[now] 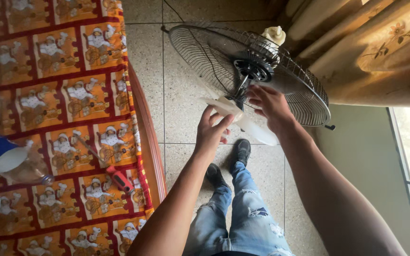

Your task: The person assembles a standing fan by attaching the fan blades to the motor hub, securing them with a nut, and then fitting the front and rear wire cages. The person uses a screwdriver to tighten the nut and aligns the blades before closing the cage.

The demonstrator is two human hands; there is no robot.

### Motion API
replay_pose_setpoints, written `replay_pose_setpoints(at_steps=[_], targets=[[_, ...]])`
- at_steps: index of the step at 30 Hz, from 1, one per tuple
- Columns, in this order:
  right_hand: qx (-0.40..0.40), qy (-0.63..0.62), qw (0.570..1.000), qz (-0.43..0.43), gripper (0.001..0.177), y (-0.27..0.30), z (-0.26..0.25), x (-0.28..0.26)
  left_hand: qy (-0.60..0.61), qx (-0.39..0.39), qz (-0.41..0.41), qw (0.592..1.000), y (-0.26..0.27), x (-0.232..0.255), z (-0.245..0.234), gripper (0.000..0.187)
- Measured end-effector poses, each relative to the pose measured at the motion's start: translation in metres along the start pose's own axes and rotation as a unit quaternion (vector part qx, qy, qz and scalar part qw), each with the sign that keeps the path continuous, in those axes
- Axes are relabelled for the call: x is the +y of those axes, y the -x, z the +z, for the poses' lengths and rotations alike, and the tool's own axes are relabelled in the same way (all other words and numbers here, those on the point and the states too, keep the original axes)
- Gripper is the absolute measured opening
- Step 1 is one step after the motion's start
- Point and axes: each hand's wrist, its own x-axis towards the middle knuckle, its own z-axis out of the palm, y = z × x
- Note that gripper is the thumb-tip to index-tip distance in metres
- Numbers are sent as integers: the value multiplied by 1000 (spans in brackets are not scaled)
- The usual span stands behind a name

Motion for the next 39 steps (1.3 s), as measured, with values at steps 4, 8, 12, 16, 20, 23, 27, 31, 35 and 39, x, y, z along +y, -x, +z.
replay_pose_setpoints(at_steps=[4,8,12,16,20,23,27,31,35,39], targets=[[8,37,999,31,40,-19,2,-6,-62,22,46,997,-11,-3,12,86],[-24,25,999,-11,38,-20,-5,3,-148,43,232,960,-22,-13,23,87],[-25,45,992,-119,33,-17,-15,9,-206,102,174,957,-24,-19,29,86],[27,38,994,-94,31,-15,-14,6,-255,139,199,936,-23,-15,37,87],[22,11,996,-91,33,-12,-11,1,-306,189,214,908,-27,-8,52,87],[-40,-3,992,-123,36,-6,-17,3,-319,199,225,899,-31,-4,59,86],[-86,-86,985,-124,36,-7,-21,11,-336,199,224,893,-40,-3,62,87],[-41,-28,984,-172,33,-13,-20,24,-333,187,242,892,-46,-14,62,87],[-50,-10,966,-254,27,-5,-25,29,-220,130,175,951,-53,-24,59,84],[109,148,946,-269,23,12,-26,22,-113,73,123,983,-53,-28,56,77]])
